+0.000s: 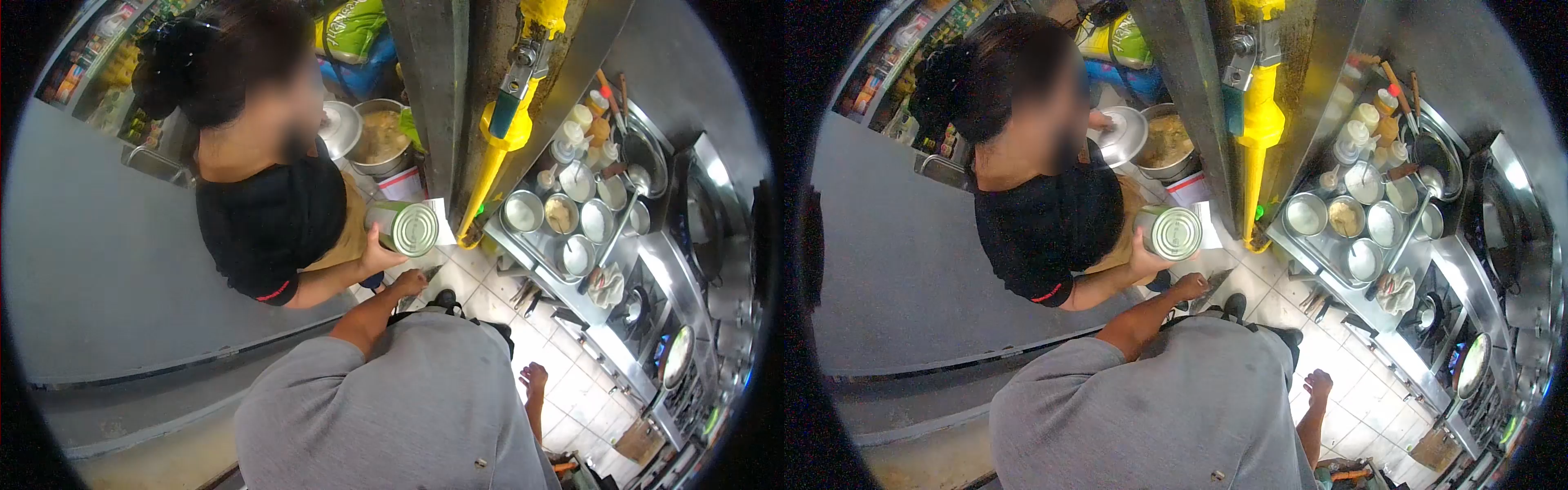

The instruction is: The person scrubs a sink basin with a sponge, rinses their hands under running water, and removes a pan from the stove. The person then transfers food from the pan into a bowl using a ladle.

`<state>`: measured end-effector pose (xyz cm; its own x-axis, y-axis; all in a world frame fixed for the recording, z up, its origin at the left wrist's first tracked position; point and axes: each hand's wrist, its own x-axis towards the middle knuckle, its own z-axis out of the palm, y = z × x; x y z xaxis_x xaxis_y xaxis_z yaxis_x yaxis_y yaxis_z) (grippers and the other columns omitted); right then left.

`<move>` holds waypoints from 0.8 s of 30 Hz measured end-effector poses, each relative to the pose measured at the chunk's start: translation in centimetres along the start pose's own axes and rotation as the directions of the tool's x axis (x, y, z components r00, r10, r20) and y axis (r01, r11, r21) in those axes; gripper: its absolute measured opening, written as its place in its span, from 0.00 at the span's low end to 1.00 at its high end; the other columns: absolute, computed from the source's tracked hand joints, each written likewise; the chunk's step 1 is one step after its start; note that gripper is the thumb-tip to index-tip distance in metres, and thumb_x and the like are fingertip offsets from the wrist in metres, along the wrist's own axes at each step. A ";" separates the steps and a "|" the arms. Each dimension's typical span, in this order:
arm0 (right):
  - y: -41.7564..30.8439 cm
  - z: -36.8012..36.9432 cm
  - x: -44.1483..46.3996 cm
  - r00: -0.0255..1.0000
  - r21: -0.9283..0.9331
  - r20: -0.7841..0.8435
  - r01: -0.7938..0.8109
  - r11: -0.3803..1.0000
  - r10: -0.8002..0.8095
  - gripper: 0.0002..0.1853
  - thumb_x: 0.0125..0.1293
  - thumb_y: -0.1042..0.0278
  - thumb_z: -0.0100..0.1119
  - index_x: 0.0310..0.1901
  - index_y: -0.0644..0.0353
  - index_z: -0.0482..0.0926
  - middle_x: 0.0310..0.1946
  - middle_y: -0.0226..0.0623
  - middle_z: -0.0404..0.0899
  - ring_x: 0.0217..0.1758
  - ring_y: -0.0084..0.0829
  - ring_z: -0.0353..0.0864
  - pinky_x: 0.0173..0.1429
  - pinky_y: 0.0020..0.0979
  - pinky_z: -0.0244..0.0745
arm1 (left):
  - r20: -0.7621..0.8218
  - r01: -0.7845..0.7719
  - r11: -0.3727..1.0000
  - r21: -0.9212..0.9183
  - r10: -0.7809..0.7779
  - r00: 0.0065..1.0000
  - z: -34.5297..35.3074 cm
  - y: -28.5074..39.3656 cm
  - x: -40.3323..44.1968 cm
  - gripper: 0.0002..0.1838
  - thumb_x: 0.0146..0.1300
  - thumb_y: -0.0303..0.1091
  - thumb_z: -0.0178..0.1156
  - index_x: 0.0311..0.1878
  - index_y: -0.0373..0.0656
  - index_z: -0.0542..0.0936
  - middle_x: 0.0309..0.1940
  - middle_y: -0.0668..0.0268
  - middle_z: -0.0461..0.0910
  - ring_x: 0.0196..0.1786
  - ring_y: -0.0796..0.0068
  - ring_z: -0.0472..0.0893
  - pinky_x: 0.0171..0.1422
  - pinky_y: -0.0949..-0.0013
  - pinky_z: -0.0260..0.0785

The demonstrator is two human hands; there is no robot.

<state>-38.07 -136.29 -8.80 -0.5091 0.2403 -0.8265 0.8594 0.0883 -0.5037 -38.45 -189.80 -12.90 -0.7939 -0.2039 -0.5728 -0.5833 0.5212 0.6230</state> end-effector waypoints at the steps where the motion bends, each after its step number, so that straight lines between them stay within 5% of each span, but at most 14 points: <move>1: 0.1 0.1 -0.1 1.000 0.006 0.000 0.003 1.000 -0.003 0.14 0.67 0.64 0.55 0.51 0.60 0.77 0.33 0.36 0.80 0.29 0.29 0.79 0.31 0.32 0.76 | 0.000 -0.002 1.000 0.001 0.002 1.000 -0.1 -0.2 -0.2 0.14 0.57 0.44 0.67 0.33 0.41 0.86 0.26 0.59 0.85 0.30 0.63 0.86 0.43 0.61 0.78; 4: 0.3 0.1 0.0 1.000 -0.002 0.004 0.025 1.000 -0.025 0.15 0.66 0.64 0.56 0.52 0.60 0.77 0.33 0.37 0.80 0.31 0.30 0.80 0.32 0.34 0.76 | -0.003 0.050 0.998 0.043 -0.049 0.999 -0.3 -1.0 -0.2 0.15 0.57 0.45 0.67 0.35 0.42 0.87 0.28 0.59 0.86 0.32 0.62 0.86 0.44 0.59 0.78; 6: 0.0 0.1 0.0 1.000 -0.010 0.007 0.022 1.000 -0.022 0.16 0.66 0.63 0.56 0.52 0.60 0.77 0.34 0.37 0.80 0.31 0.30 0.80 0.32 0.33 0.76 | 0.225 0.083 0.996 -0.016 -0.077 0.971 -0.7 -1.8 0.4 0.21 0.65 0.48 0.66 0.49 0.39 0.81 0.38 0.54 0.87 0.38 0.63 0.86 0.42 0.59 0.78; 13: 1.9 -1.2 1.9 1.000 0.116 0.000 -0.001 0.993 0.001 0.08 0.68 0.63 0.56 0.47 0.50 0.77 0.29 0.31 0.79 0.28 0.27 0.79 0.29 0.29 0.74 | 0.131 -0.054 0.998 -0.032 0.058 0.990 1.1 -4.5 1.1 0.21 0.65 0.49 0.64 0.48 0.39 0.80 0.38 0.56 0.86 0.38 0.64 0.84 0.44 0.59 0.77; 24: 3.7 0.7 4.2 1.000 0.218 -0.013 -0.021 0.976 0.025 0.08 0.65 0.65 0.53 0.43 0.55 0.76 0.25 0.30 0.74 0.23 0.25 0.75 0.22 0.28 0.70 | 0.042 0.027 0.999 -0.037 -0.025 0.999 -3.4 -1.2 -0.1 0.20 0.63 0.50 0.65 0.46 0.41 0.81 0.39 0.57 0.83 0.42 0.60 0.82 0.51 0.58 0.74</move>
<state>-37.07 -135.63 -14.29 -0.4871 0.2554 -0.8352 0.8387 -0.1300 -0.5289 -38.23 -193.24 -11.77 -0.7712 -0.1818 -0.6101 -0.6102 0.4843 0.6270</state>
